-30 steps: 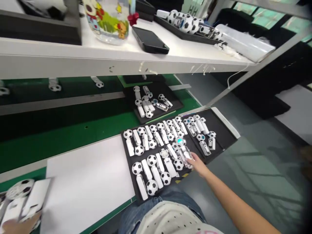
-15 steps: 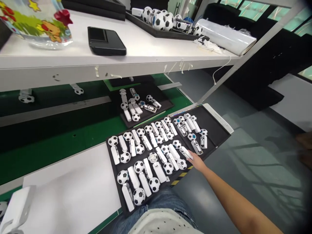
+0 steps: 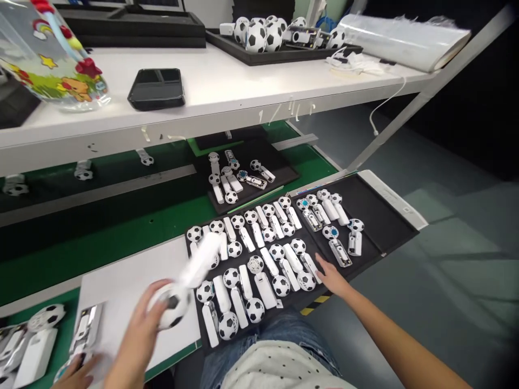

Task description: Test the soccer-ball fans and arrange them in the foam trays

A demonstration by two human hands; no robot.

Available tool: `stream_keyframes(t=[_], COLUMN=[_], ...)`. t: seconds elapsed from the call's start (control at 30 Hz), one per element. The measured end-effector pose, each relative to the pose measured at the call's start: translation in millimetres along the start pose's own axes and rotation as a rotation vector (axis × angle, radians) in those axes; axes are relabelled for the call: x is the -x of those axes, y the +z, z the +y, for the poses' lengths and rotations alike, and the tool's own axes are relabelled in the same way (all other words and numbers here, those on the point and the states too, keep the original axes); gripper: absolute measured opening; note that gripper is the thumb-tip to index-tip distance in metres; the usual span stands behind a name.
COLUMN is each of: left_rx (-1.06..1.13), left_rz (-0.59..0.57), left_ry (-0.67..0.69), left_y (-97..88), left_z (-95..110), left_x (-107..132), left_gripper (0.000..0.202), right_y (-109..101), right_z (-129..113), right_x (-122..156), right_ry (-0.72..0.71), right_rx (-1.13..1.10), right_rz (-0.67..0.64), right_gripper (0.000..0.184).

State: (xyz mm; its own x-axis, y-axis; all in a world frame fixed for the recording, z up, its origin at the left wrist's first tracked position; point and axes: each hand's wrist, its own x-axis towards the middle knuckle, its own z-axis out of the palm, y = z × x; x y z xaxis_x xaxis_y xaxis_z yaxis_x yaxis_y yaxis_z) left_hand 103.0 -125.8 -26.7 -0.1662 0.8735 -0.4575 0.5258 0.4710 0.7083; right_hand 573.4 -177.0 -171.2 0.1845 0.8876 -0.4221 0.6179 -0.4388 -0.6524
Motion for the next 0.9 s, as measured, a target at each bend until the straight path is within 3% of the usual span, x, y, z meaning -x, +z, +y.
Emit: stream_keyframes(t=[0.1, 0.17, 0.2, 0.27, 0.3, 0.37, 0.43, 0.5, 0.63, 0.77, 0.9], left_rx=[0.396, 0.431, 0.418, 0.382, 0.367, 0.339, 0.323, 0.32, 0.231, 0.002, -0.205], left_rz=[-0.648, -0.919, -0.985, -1.043, -1.062, -1.08, -1.049, -0.964, -0.638, -0.277, 0.029], left_ry=[-0.111, -0.219, -0.259, -0.311, -0.335, -0.37, -0.369, -0.319, -0.183, -0.094, -0.082], left_y=[47.3, 78.4, 91.7, 114.0, 123.6, 141.6, 158.8, 173.8, 188.2, 176.9, 147.8], left_z=[54.2, 83.5, 94.4, 108.2, 111.7, 113.9, 111.9, 106.2, 76.6, 21.9, -36.5], left_x=[-4.6, -7.6, -8.7, -10.9, -12.3, -15.5, -18.9, -22.6, -34.2, -47.0, -48.8], left_gripper=[0.062, 0.053, 0.054, 0.06, 0.063, 0.068, 0.072, 0.071, 0.052, 0.039, 0.042], right_y=[-22.3, -41.8, -52.1, -70.4, -77.0, -82.7, -78.6, -69.7, -62.0, -78.4, -103.9], right_z=[-56.0, -95.7, -111.9, -131.4, -134.1, -127.2, -108.7, -83.7, -29.9, 2.5, 2.8], right_x=[4.9, 13.2, 18.0, 27.4, 31.9, 40.5, 48.4, 54.2, 53.7, 42.5, 26.0], right_ry=[-0.181, -0.347, -0.436, -0.485, -0.466, -0.356, -0.218, -0.09, 0.069, 0.187, 0.238], right_rx=[-0.087, -0.166, -0.286, -0.485, -0.567, -0.612, -0.556, -0.475, -0.388, -0.191, 0.097], right_rz=[-0.031, -0.121, -0.246, -0.512, -0.618, -0.699, -0.648, -0.502, -0.103, 0.136, 0.242], right_gripper=[0.076, 0.075, 0.067, 0.057, 0.055, 0.06, 0.064, 0.061, 0.06, 0.057, 0.05])
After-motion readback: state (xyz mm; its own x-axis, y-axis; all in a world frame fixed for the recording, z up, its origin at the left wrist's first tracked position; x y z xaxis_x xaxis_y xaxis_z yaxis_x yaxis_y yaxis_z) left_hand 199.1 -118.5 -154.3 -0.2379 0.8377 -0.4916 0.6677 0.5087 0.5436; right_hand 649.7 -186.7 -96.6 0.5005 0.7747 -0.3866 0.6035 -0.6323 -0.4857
